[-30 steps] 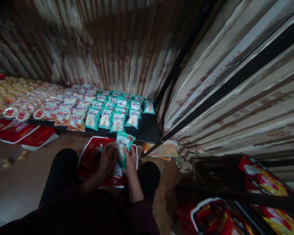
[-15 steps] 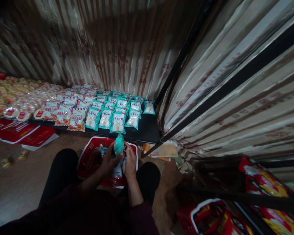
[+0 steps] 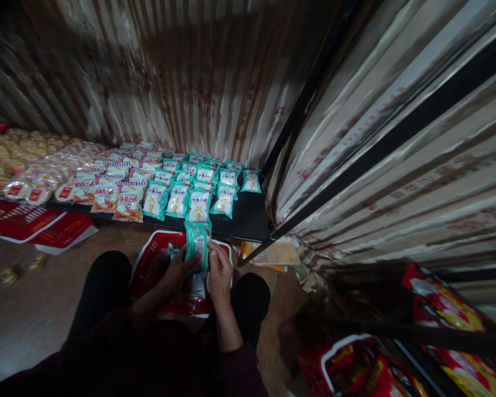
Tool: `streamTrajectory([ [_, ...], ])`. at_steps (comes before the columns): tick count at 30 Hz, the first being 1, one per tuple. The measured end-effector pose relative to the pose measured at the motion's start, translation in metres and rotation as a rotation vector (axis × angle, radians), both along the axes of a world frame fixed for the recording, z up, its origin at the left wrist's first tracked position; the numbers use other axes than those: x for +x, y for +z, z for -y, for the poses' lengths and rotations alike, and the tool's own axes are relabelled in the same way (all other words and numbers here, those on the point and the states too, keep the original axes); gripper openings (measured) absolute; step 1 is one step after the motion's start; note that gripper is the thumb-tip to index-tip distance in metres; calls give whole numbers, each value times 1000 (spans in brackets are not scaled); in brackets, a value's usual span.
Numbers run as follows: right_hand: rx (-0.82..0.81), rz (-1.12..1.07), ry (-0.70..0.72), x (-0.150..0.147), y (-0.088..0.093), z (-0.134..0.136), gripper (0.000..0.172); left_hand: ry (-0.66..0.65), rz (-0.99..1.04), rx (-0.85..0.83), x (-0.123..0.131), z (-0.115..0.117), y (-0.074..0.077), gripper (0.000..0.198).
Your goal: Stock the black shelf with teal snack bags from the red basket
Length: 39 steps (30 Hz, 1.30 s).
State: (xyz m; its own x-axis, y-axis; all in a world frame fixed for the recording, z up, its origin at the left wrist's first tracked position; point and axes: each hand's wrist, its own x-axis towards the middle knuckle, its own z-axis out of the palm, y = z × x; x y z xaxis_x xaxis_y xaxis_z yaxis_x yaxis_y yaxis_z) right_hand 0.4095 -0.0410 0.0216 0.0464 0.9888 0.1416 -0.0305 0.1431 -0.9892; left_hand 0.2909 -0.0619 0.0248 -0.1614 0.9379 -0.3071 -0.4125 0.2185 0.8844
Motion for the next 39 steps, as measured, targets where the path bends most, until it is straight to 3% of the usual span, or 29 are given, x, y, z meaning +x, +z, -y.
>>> streamTrajectory([
  [12,74,85,-124,6,-7,-4,21,-86,257,-18,-1,-1,-4,53],
  [19,-98,79,-116,9,-11,-3,36,-149,322,-51,1,-6,0,48],
  [24,-135,52,-125,13,-10,-2,49,-198,332,-76,4,-9,6,49],
  [30,-128,-48,-128,14,-15,-5,46,-184,287,-87,9,-14,10,50],
  [39,-160,-89,-163,15,-18,-6,44,-169,110,-24,8,-20,-11,54],
])
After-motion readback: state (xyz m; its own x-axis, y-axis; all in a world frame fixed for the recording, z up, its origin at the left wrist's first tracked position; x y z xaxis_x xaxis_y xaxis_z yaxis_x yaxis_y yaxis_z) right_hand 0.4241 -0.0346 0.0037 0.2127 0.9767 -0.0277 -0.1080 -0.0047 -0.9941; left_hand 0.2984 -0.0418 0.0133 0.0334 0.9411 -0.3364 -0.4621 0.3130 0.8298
